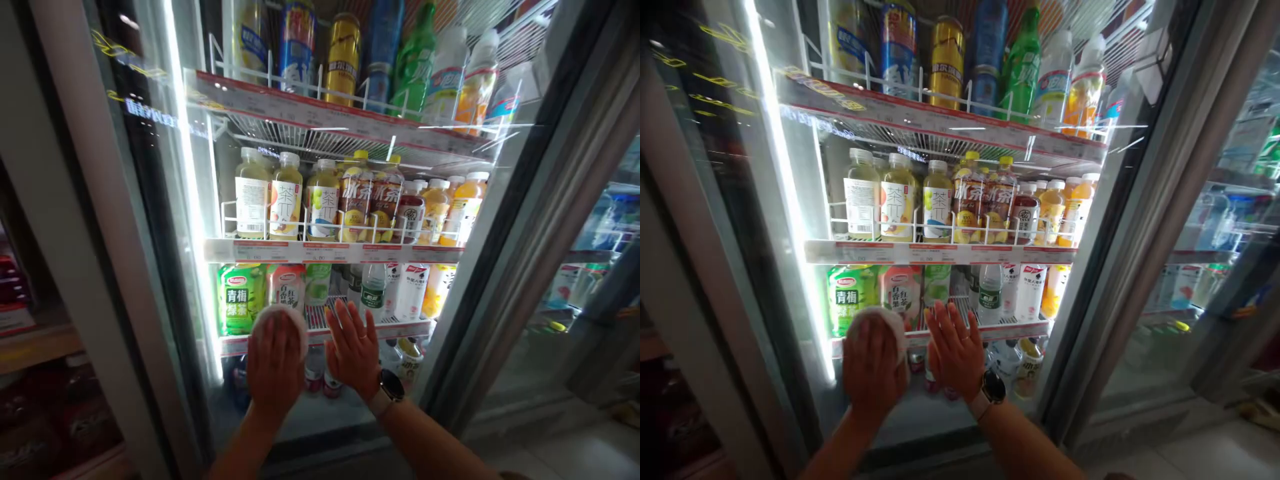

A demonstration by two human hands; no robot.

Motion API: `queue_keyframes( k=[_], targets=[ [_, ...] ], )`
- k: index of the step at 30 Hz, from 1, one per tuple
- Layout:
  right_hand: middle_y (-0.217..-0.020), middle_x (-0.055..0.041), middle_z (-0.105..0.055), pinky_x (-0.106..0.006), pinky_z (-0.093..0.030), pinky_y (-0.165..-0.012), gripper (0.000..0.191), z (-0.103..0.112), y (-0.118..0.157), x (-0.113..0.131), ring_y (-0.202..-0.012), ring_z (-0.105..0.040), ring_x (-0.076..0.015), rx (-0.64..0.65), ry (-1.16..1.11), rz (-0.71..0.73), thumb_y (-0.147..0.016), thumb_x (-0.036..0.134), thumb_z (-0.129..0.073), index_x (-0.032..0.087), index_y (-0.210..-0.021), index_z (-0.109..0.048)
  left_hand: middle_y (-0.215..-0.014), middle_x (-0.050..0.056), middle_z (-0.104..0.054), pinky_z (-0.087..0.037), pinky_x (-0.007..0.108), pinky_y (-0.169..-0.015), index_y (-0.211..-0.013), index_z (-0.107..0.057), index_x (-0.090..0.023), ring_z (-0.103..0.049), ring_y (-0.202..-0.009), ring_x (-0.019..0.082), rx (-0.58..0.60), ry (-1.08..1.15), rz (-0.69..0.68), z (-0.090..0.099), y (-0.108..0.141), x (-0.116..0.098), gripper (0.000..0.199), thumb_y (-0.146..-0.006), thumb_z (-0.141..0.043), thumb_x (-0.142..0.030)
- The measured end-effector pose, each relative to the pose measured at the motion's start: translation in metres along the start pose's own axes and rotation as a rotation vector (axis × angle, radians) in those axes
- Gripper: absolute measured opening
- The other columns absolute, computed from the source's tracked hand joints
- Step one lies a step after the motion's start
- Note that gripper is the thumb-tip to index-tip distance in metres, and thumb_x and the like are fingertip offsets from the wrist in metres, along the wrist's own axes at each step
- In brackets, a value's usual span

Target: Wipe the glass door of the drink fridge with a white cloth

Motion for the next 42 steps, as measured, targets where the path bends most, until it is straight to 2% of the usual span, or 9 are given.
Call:
queue_keyframes(
  k=[4,8,11,18,22,25,30,36,42],
  targets=[
    [-0.147,-0.0114,-0.051,-0.046,-0.015,-0.123,0.061,-0.001,0.002,0.000,-0.147,-0.028,-0.0241,-0.023,0.029,0.016,-0.089,0.021,-0.043,0.016,-0.150,-0.040,-0.138,0.011,-0.057,-0.016,0.037,-0.124,-0.146,-0.042,-0.014,-0.027,-0.146,0.017,0.076,0.097,-0.049,-0.016,0.025,-0.038,0.056,-0.091,-0.040,-0.011],
    [-0.148,-0.0114,-0.049,-0.046,-0.017,-0.123,0.059,-0.002,0.004,0.000,-0.148,-0.028,-0.0244,-0.016,0.046,0.024,-0.088,0.020,-0.043,0.016,-0.148,-0.043,-0.138,0.009,-0.058,-0.011,0.037,-0.124,-0.144,-0.046,-0.017,-0.024,-0.147,0.015,0.076,0.121,-0.093,-0.016,0.025,-0.038,0.053,-0.092,-0.038,-0.012],
    [-0.150,-0.0105,-0.047,-0.046,-0.017,-0.123,0.062,-0.002,0.003,-0.001,-0.147,-0.028,-0.0243,0.006,0.048,0.014,-0.089,0.022,-0.043,0.016,-0.150,-0.038,-0.141,0.008,-0.054,-0.005,0.038,-0.124,-0.147,-0.041,-0.018,-0.023,-0.147,0.014,0.062,0.064,-0.084,-0.006,0.009,-0.016,0.058,-0.090,-0.041,-0.011],
    [-0.151,-0.0091,-0.046,-0.046,-0.015,-0.124,0.069,0.002,0.000,0.000,-0.148,-0.027,-0.0236,0.005,0.014,0.003,-0.090,0.020,-0.045,0.016,-0.156,-0.025,-0.157,0.013,-0.031,-0.008,0.056,-0.123,-0.155,-0.020,-0.017,-0.021,-0.148,0.029,-0.016,-0.061,0.111,0.031,-0.027,0.077,0.074,-0.087,-0.049,-0.018],
    [-0.153,-0.0084,-0.043,-0.046,-0.015,-0.124,0.069,-0.001,0.002,0.000,-0.148,-0.026,-0.0230,0.018,0.017,-0.004,-0.091,0.023,-0.044,0.017,-0.156,-0.023,-0.161,0.012,-0.024,-0.014,0.061,-0.121,-0.155,-0.017,-0.019,-0.017,-0.149,0.032,-0.026,-0.060,0.215,0.035,-0.030,0.096,0.076,-0.087,-0.050,-0.018],
    [-0.153,-0.0080,-0.043,-0.046,-0.015,-0.123,0.068,-0.002,0.002,0.000,-0.148,-0.027,-0.0229,0.017,0.023,-0.010,-0.091,0.024,-0.043,0.018,-0.156,-0.024,-0.160,0.013,-0.024,-0.013,0.058,-0.122,-0.156,-0.017,-0.019,-0.018,-0.150,0.031,-0.030,-0.051,0.206,0.029,-0.027,0.083,0.076,-0.087,-0.050,-0.016],
    [-0.150,-0.0081,-0.047,-0.045,-0.014,-0.124,0.068,0.001,-0.001,0.000,-0.149,-0.025,-0.0213,0.002,0.005,-0.009,-0.091,0.022,-0.043,0.016,-0.156,-0.024,-0.158,0.015,-0.026,-0.016,0.049,-0.123,-0.154,-0.021,-0.012,-0.020,-0.149,0.027,-0.033,-0.057,0.039,0.013,-0.019,0.032,0.075,-0.086,-0.052,-0.016],
    [-0.150,-0.0105,-0.047,-0.045,-0.015,-0.123,0.065,0.001,0.000,0.000,-0.147,-0.028,-0.0228,-0.021,0.020,-0.001,-0.091,0.022,-0.043,0.016,-0.154,-0.029,-0.142,0.012,-0.055,-0.017,0.039,-0.124,-0.147,-0.040,-0.013,-0.024,-0.148,0.019,0.073,0.112,-0.046,-0.013,0.022,-0.029,0.055,-0.092,-0.041,-0.015],
    [-0.150,-0.0104,-0.047,-0.046,-0.016,-0.123,0.064,-0.001,0.003,-0.001,-0.147,-0.030,-0.0239,-0.016,0.037,0.004,-0.091,0.021,-0.042,0.017,-0.154,-0.030,-0.136,0.008,-0.060,-0.013,0.037,-0.124,-0.144,-0.046,-0.014,-0.023,-0.148,0.015,0.096,0.142,-0.156,-0.015,0.028,-0.035,0.052,-0.093,-0.037,-0.014]
  ],
)
Point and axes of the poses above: each hand's wrist, its own y-axis away from the middle knuckle, its own z-axis out of the back of the hand, x = y × z, the point moved 8 cm from there along -y, towards the middle knuckle
